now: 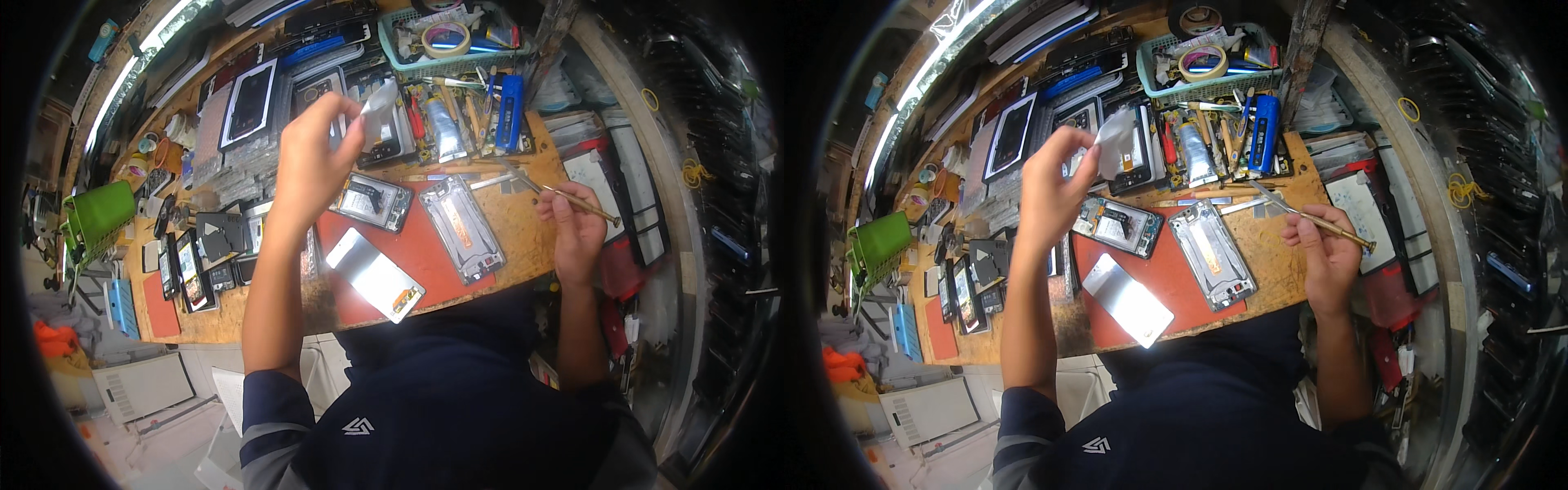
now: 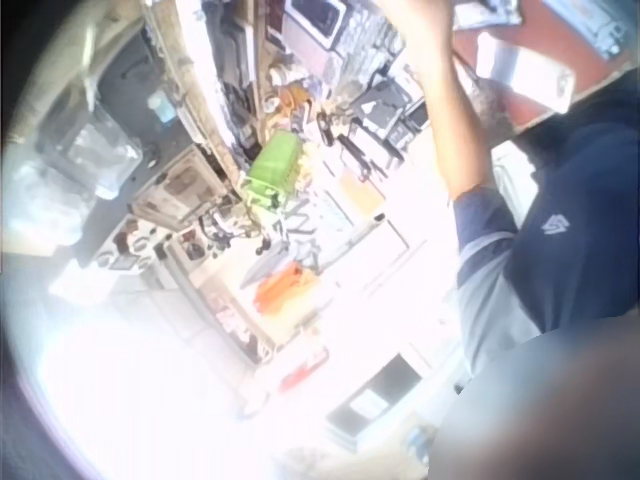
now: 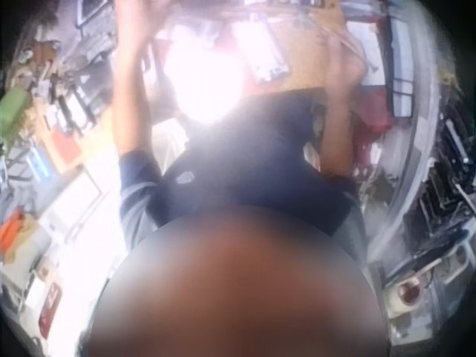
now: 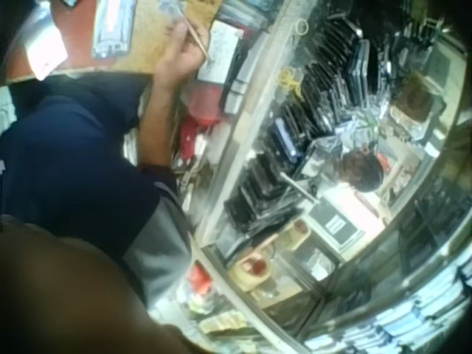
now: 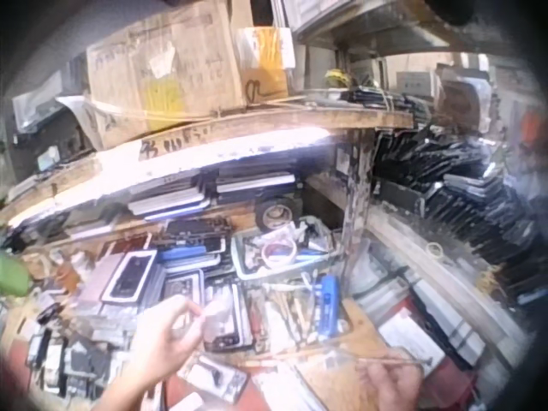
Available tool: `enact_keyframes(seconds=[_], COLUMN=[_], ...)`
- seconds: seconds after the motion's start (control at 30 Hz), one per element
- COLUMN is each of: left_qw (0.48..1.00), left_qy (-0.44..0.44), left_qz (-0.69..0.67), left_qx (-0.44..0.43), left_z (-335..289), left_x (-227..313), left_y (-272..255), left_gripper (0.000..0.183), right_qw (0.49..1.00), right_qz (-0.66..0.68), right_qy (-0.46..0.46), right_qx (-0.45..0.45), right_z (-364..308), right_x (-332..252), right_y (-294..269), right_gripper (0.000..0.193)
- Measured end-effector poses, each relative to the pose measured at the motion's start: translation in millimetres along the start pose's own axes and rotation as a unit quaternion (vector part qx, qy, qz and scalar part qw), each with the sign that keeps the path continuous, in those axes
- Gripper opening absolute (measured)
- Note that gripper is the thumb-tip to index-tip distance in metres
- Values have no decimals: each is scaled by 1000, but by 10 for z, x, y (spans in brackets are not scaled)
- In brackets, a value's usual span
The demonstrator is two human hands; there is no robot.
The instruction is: The person disassembles a smartphone, removes the battery and screen, and replaces them with new components. They use a metal pry tool to open the device and connect ribbon cables to the new screen. The person then reassembles the phone and tests the display.
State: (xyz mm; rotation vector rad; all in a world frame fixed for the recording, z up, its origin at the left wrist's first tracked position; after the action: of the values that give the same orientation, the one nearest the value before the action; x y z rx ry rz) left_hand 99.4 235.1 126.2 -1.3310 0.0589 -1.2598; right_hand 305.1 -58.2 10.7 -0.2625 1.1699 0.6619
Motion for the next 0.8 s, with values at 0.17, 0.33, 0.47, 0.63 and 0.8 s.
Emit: enact_keyframes(seconds=[0.17, 0.33, 0.47, 0.63, 0.8], left_qw=[925, 983, 991, 988, 980], left_qy=[-69, 34, 113, 68, -37], left_qz=[-351, -142, -29, -90, -193], left_qx=[-130, -115, -69, -101, -11], left_z=[-320, -537, -897, -1121, -1305], left_x=[169, 333, 511, 381, 36], left_y=[-130, -249, -407, -481, -478], left_gripper=[13, 26, 23, 22, 44], right_qw=[993, 976, 943, 906, 855], right_qz=[68, 117, 190, 230, 236], right_qy=[-28, 39, 37, 18, 181], right_qx=[-97, -178, -272, -356, -425], right_z=[252, 320, 259, 89, -279], right_x=[-376, -417, -562, -614, -314], right_y=[469, 1095, 1531, 1982, 2356], right_gripper=[18, 18, 18, 14, 14])
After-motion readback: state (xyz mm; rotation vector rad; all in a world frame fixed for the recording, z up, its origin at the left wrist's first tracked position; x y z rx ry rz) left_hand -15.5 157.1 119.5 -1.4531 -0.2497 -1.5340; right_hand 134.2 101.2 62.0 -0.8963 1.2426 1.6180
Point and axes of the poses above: each hand's wrist, its own z-axis towards the middle knuckle, its own y-axis out of the palm, x = y × z, the point moved 8 cm from there along z, towards the middle knuckle, and after that the axes turned 9 degrees about -y, right-handed, at the moved point
